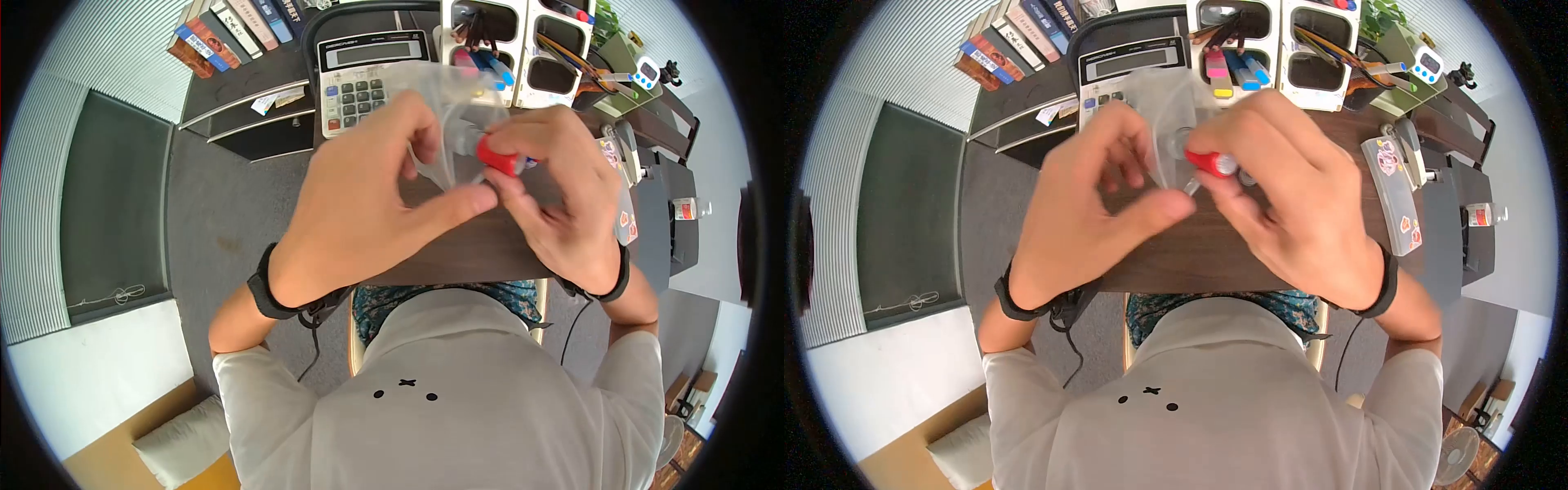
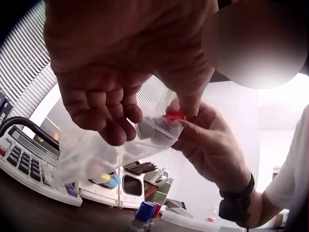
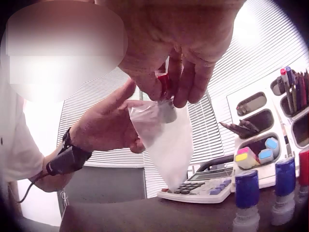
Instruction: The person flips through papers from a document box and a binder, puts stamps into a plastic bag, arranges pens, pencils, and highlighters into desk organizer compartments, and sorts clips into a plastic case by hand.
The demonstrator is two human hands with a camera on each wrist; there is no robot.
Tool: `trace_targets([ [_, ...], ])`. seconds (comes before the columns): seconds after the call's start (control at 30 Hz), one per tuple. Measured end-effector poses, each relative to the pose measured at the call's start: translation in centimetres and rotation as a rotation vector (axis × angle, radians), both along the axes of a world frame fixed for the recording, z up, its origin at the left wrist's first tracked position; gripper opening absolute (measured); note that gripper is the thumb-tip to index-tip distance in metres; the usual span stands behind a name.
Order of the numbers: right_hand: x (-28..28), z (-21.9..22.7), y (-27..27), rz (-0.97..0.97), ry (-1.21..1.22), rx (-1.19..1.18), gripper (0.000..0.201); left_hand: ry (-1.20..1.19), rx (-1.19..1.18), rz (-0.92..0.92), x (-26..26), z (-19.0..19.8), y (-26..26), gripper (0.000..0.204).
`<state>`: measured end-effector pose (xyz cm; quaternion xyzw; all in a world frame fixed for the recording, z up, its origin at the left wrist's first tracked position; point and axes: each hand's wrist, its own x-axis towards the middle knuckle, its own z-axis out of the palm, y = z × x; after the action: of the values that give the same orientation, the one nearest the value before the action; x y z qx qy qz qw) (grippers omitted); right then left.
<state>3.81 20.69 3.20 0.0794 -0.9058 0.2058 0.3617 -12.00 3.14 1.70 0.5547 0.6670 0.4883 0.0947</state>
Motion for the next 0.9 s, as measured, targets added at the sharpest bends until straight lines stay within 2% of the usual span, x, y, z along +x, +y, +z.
trace_targets([
  [0.07, -0.2, -0.1, 0.1, 0.002, -0.094, -0.032, 0.034, 0.026, -0.236, 0.065, 0.4, 0.3, 0.6, 0.026],
  [0.1, -0.3, -0.1, 0.2, 0.006, -0.065, -0.052, 0.035, -0.005, -0.117, 0.046, 0.0, -0.8, 0.9, 0.022],
  [0.13, -0.3, -0.2, 0.4, -0.003, -0.062, -0.047, 0.035, -0.001, -0.112, 0.038, -0.3, -0.8, 1.1, 0.022],
  [0.23, -0.3, -0.6, 0.9, 0.011, -0.029, 0.043, 0.038, -0.193, -0.031, 0.036, -0.6, -0.6, 1.1, 0.016],
  [0.33, -0.8, -1.3, 0.8, -0.001, 0.029, -0.034, 0.032, -0.213, -0.063, -0.019, -0.5, -0.4, 1.2, 0.015],
  [0.37, -0.9, -1.2, 0.9, -0.003, 0.035, 0.019, 0.030, -0.212, -0.061, -0.028, -0.2, 0.0, 1.2, 0.015],
  [0.43, -0.6, -0.6, 1.2, -0.020, 0.029, 0.096, 0.029, -0.397, -0.204, -0.086, 0.3, 1.1, 1.3, 0.016],
  [0.5, -0.3, -0.4, 1.6, -0.032, 0.022, 0.174, 0.027, -0.450, -0.173, -0.107, 0.3, 1.3, 1.5, 0.016],
  [0.6, 0.3, -0.2, 2.3, 0.030, 0.022, 0.137, 0.025, -0.568, -0.116, -0.086, 0.2, 1.9, 1.6, 0.016],
  [0.67, 0.9, 1.3, 3.0, 0.164, -0.035, 0.056, 0.031, -0.630, -0.089, -0.049, 0.1, 2.8, 1.4, 0.016],
  [0.73, 1.8, 1.1, 4.3, 0.022, 0.093, 0.042, 0.026, -0.586, -0.143, -0.055, -0.6, 3.6, 0.6, 0.018],
  [0.77, 2.6, 0.3, 4.1, -0.031, 0.046, -0.213, 0.030, -0.588, -0.142, -0.055, -0.9, 3.5, 0.3, 0.018],
  [0.8, 2.6, 0.0, 4.2, -0.032, 0.046, -0.213, 0.030, -0.564, -0.142, -0.041, -1.2, 3.4, -0.1, 0.019],
  [0.87, 2.5, -0.5, 4.4, 0.028, -0.248, 0.004, 0.040, -0.537, -0.144, -0.035, -1.3, 3.4, -0.2, 0.020],
  [0.9, 2.4, -1.1, 3.5, -0.050, -0.328, 0.073, 0.039, -0.547, -0.200, -0.038, -1.3, 3.6, -0.2, 0.020],
])
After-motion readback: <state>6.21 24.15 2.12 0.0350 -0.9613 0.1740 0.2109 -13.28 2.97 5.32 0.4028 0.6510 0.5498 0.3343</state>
